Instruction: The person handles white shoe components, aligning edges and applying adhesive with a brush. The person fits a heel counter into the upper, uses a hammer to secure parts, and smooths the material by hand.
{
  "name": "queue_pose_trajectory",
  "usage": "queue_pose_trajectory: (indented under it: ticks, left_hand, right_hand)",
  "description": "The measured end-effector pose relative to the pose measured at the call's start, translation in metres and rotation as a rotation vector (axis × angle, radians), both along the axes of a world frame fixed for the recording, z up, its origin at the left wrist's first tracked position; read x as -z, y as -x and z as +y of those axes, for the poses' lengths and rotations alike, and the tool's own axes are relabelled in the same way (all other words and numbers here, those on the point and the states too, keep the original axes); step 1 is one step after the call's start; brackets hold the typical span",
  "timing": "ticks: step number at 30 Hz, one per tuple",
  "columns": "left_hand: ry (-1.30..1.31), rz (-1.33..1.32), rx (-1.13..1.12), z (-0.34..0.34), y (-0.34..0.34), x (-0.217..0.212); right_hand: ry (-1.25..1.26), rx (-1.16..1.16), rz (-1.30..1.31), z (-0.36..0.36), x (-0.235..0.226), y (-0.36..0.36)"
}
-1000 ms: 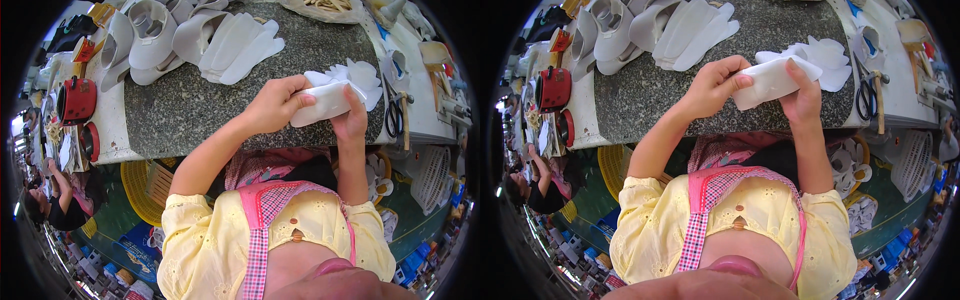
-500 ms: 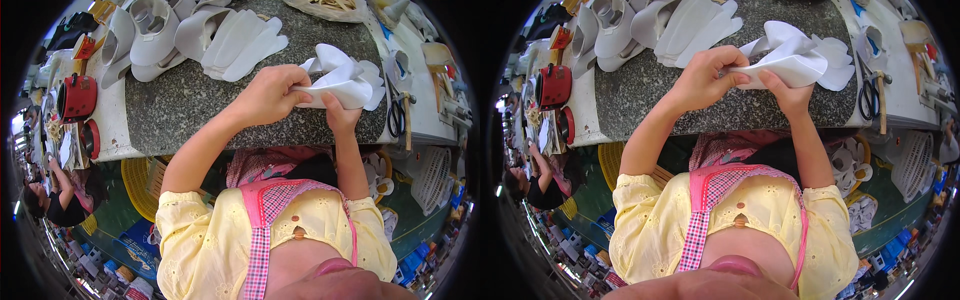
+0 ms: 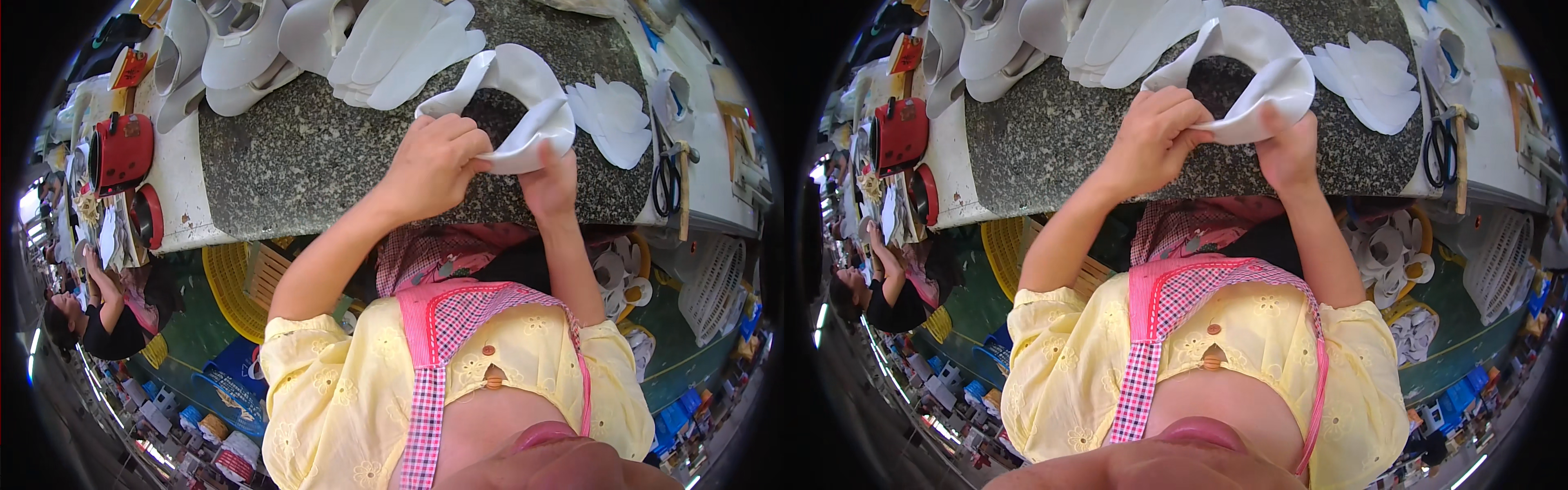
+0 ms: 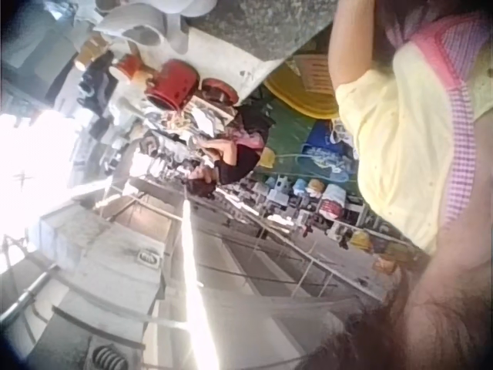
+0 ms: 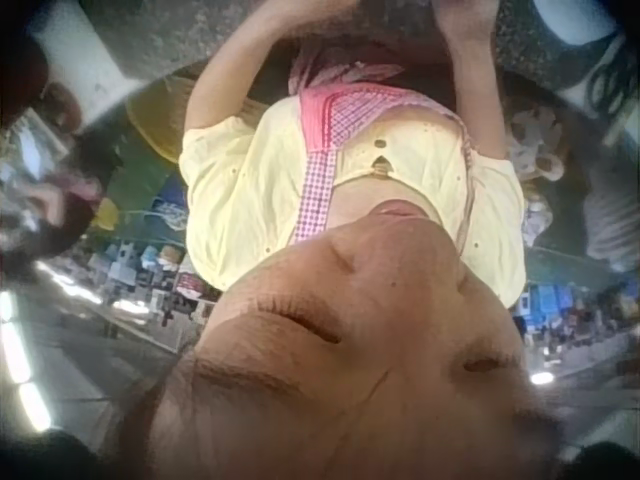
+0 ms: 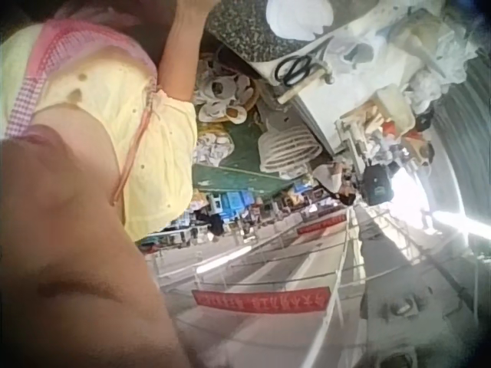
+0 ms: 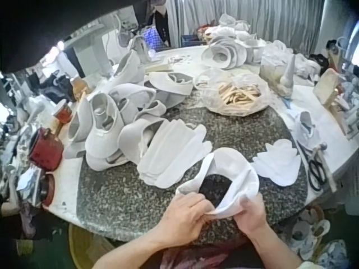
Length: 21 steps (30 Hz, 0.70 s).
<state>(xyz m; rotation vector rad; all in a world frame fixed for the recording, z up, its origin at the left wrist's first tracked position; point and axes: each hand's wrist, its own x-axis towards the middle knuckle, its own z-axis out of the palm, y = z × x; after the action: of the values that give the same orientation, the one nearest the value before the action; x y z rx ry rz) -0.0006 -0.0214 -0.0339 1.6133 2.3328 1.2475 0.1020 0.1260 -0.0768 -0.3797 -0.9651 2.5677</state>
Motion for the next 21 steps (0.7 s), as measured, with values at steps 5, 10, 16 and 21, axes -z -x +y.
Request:
queue_pose_trajectory:
  ticks: [5,10,16,21]
  left_hand:
    - [0.12,-0.064,0.119,-0.008,0.001,-0.007]
    - [0.221,-0.285,0.119,-0.009,-0.004,-0.018]
    - [0.251,-0.69,0.218,-0.005,0.01,-0.015]
    - [0.019,-0.329,-0.058,0.005,-0.016,-0.016]
  right_hand:
    - [0.021,-0.018,-0.107,-0.007,-0.01,0.001]
    - [-0.178,0.138,-0.003,-0.015,-0.017,0.001]
    - [-0.255,0.18,-0.074,-0.008,-0.022,0.0]
    - [-0.709,0.212,-0.061,-0.006,-0.011,-0.011]
